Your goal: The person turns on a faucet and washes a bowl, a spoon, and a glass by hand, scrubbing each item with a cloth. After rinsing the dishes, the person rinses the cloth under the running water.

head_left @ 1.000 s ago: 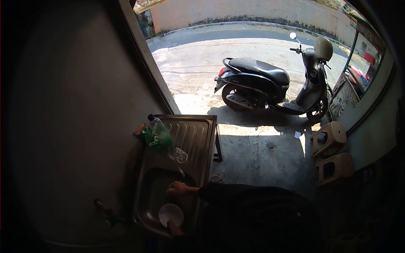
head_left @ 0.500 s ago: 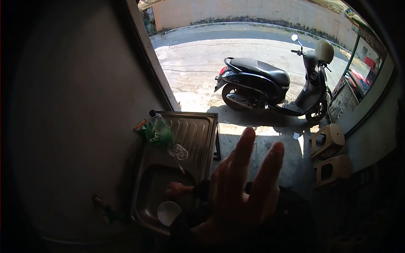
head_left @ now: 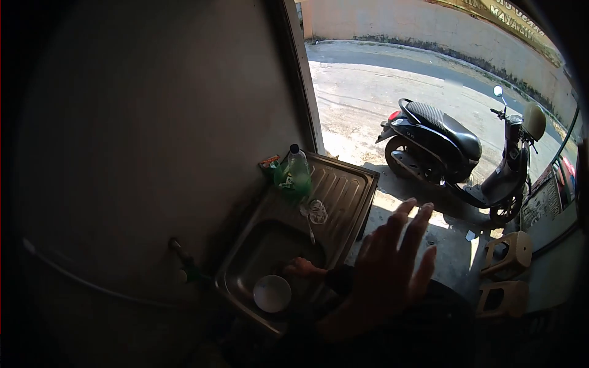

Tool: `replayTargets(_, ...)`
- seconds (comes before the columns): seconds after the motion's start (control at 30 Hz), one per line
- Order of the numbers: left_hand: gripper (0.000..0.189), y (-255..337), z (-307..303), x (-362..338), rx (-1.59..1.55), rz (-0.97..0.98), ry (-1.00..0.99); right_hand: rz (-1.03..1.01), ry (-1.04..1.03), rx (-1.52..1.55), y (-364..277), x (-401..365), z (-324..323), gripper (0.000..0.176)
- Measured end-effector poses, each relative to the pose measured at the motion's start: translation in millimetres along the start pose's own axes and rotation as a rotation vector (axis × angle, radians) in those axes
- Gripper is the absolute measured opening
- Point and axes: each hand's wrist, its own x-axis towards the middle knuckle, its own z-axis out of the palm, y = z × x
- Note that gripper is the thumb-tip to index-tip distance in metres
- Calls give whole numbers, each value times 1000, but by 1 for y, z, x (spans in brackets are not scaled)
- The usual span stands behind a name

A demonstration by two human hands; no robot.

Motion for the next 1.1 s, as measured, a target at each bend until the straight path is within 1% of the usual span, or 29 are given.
replayTargets(0.03, 47, 16, 3, 0, 74, 134, -23, -10, -23, -6, -10, 16, 62, 28)
replayTargets(0.07, 46, 31, 6, -1, 76, 181, -49, -18, -46, -9, -27, 25, 122, 28)
replayTargets(0.1, 44, 33, 19, -4, 192, 262, 11, -25, -65, -10, -25, 25, 120, 28)
replayTargets(0.13, 43, 27, 23, -5, 209, 246, 10, -27, -82, -6, -36, 46, 107, 28)
replayTargets(0.17, 43, 12, 25, -6, 381, 230, 16, -26, -95, 1, -48, 64, 97, 28)
replayTargets(0.2, 43, -10, 28, -7, 549, 216, 13, -23, -103, 10, -49, 62, 107, 28)
replayTargets(0.23, 50, -35, 28, -16, 532, 147, -90, -22, -128, 15, -37, 59, 113, 28)
replayTargets(0.27, 55, -51, 20, -29, 438, 15, -168, 12, 8, 7, -27, 58, 114, 28)
replayTargets(0.33, 52, -82, -5, -63, 249, -167, -64, 72, 267, -9, -11, 61, 112, 28)
replayTargets(0.37, 47, -89, -25, -82, 316, -359, -66, 101, 396, -10, -5, 63, 113, 29)
replayTargets(0.4, 42, -124, -29, -116, 192, -391, 103, 66, 224, 37, -30, 59, 82, 31)
replayTargets(0.43, 39, -140, -41, -144, 93, -542, 239, 31, 59, 76, -65, 53, 41, 33)
replayTargets(0.47, 35, -154, -54, -175, 126, -656, 335, -3, 167, 214, -72, 50, 27, 35)
replayTargets(0.5, 29, -164, -65, -207, 98, -767, 496, -28, 272, 267, -67, 49, 13, 35)
replayTargets(0.53, 26, -167, -75, -234, 38, -906, 680, -21, 407, 184, -75, 42, -4, 37)
replayTargets(0.57, 26, -171, -85, -258, -40, -968, 841, -65, 556, 119, -45, 43, -12, 40)
replayTargets(0.63, 30, -167, -108, -283, 23, -954, 1012, 63, 746, 198, -59, 31, -30, 42)
replayTargets(0.7, 34, -161, -132, -287, 87, -936, 1059, 180, 918, 112, -31, 39, -43, 40)
replayTargets(0.73, 38, -158, -143, -281, 145, -910, 1089, 174, 905, 111, -29, 42, -48, 40)
replayTargets(0.77, 38, -156, -151, -273, 150, -914, 1101, 147, 884, 142, -27, 46, -52, 47)
replayTargets(0.8, 41, -156, -160, -263, 212, -835, 1100, 122, 865, 173, -24, 46, -56, 54)
replayTargets(0.83, 44, -156, -168, -254, 272, -755, 1095, 82, 784, 262, -11, 50, -59, 61)
replayTargets(0.87, 44, -154, -176, -244, 276, -757, 1099, 81, 779, 262, 15, 56, -58, 61)
replayTargets(0.9, 47, -153, -183, -233, 376, -742, 1002, 148, 814, -160, 46, 62, -56, 64)
replayTargets(0.93, 50, -154, -188, -226, 474, -723, 905, 208, 830, -585, 22, 63, -54, 67)
replayTargets(0.97, 50, -158, -193, -223, 477, -718, 912, 253, 980, -195, -3, 59, -49, 66)
replayTargets(1.03, 47, -168, -202, -221, 517, -745, 645, 180, 965, -250, -35, 54, -34, 64)
replayTargets(1.07, 47, -172, -205, -220, 524, -734, 652, 116, 951, -303, -49, 54, -26, 62)
replayTargets(1.1, 45, -175, -207, -221, 562, -706, 566, 49, 896, -252, -68, 52, -17, 59)
